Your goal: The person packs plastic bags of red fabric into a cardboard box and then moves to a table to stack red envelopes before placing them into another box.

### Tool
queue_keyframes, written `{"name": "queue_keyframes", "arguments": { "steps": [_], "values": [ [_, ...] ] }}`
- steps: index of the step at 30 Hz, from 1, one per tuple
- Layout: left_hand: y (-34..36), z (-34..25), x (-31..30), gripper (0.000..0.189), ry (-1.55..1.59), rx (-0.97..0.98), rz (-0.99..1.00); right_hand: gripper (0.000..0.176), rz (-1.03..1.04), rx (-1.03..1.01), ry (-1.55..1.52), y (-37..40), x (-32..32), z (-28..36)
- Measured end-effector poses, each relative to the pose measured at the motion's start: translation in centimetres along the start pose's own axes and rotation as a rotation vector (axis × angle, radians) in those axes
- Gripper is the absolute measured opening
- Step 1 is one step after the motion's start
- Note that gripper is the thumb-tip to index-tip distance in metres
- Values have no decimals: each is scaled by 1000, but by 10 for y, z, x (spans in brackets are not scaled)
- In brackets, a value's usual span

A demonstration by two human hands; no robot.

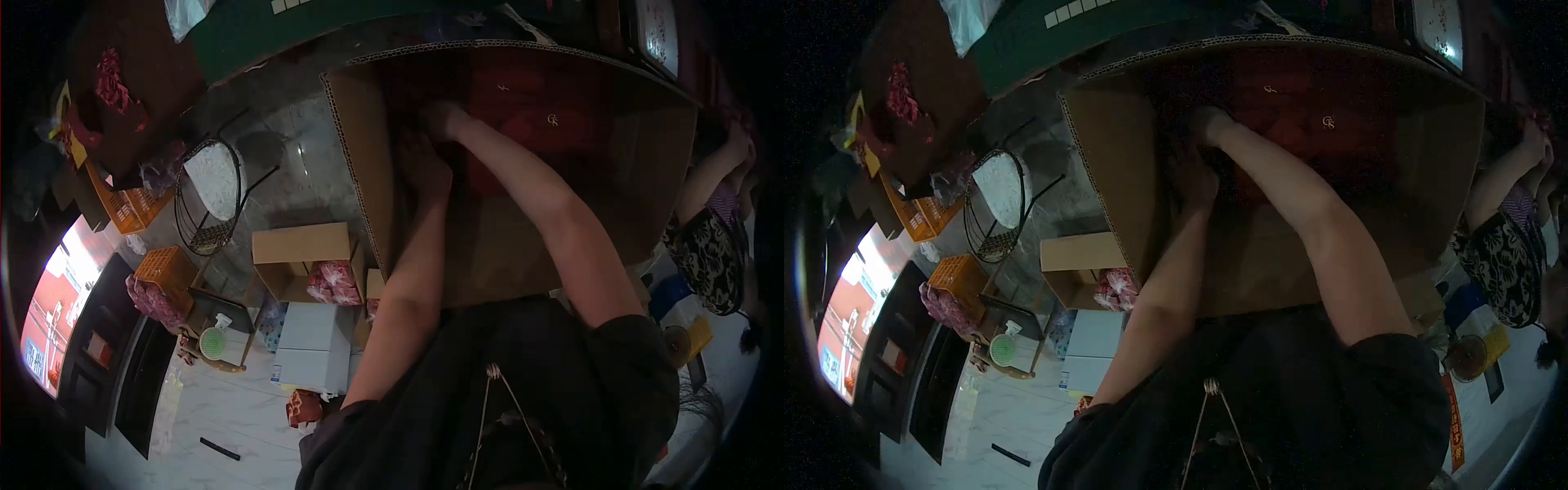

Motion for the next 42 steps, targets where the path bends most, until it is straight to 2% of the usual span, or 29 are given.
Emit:
{"name": "queue_keyframes", "arguments": {
  "steps": [1,3,4,6,7,9,10,12,13,15,17,19,20,21,22,23,25,26,27,28,29,31,34,36,37,39,40,42],
  "values": [
    [1,-1,-1,75,33,-43,27,31,0,0,-2,-2,2,-4],
    [0,-2,-3,73,78,-78,10,37,-471,248,-261,-10,-10,-23],
    [0,-1,-5,71,123,-111,-6,37,-470,246,-266,-24,3,-28],
    [0,1,-8,69,125,-94,11,48,-100,-233,747,-52,49,-25],
    [-2,0,-9,66,134,-79,22,48,-100,-230,747,-39,33,-16],
    [2,2,9,66,137,-61,-41,54,-116,189,77,3,-17,8],
    [3,3,13,66,136,-45,-102,54,-117,186,79,-1,-9,4],
    [2,1,-1,64,134,-53,-83,52,-210,5,179,-14,20,0],
    [1,0,-7,62,134,-56,-62,52,-210,3,178,-13,15,1],
    [1,0,-8,61,159,-61,-70,50,-127,-155,790,-5,2,5],
    [3,0,-8,60,183,-65,-75,49,-118,-154,791,-11,9,1],
    [1,3,-7,58,763,-366,-173,48,-112,-150,796,-14,12,0],
    [0,3,-5,58,764,-367,-174,44,-129,-80,669,-15,11,-2],
    [-1,3,-6,59,483,-214,-186,41,-147,-12,542,-15,10,-2],
    [-2,2,-2,60,200,-62,-195,41,-148,-12,543,-21,18,-5],
    [-3,5,11,60,200,-62,-197,36,-168,-6,492,-29,29,-9],
    [-7,8,18,62,428,-141,-316,32,-184,3,442,-31,38,-12],
    [-8,5,16,62,432,-140,-316,32,-159,47,282,-28,37,-12],
    [-9,3,13,65,745,-246,-354,33,-133,91,122,-24,35,-12],
    [-12,0,1,69,1059,-353,-386,33,-131,94,125,-21,32,-13],
    [-13,-2,-18,69,1062,-354,-386,33,-62,78,22,-19,31,-13],
    [-9,-5,-46,74,171,-43,-76,34,10,58,-84,-16,26,-12],
    [-11,-5,-30,77,68,-16,6,38,107,-61,-41,-23,16,-19],
    [-7,-5,-20,76,117,-50,-21,32,-533,430,-659,-31,11,-44],
    [-6,-4,-15,75,165,-87,-48,32,-536,428,-659,-41,9,-51],
    [-2,-4,-5,73,126,-75,-73,37,-248,329,-427,-59,13,-54],
    [-3,-4,-10,71,90,-63,-100,37,-251,330,-431,-64,18,-54],
    [-7,-4,-18,71,88,-54,-40,35,-296,421,-703,-72,30,-56]
  ]
}}
Point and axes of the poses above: each hand's wrist, its own y-axis away from the middle knuckle, its own x-axis out of the palm, z = x × y, the point moved 3 cm from there along -y, towards the middle knuckle, and after that the axes turned 15 degrees about -z, right-handed, at the moved point
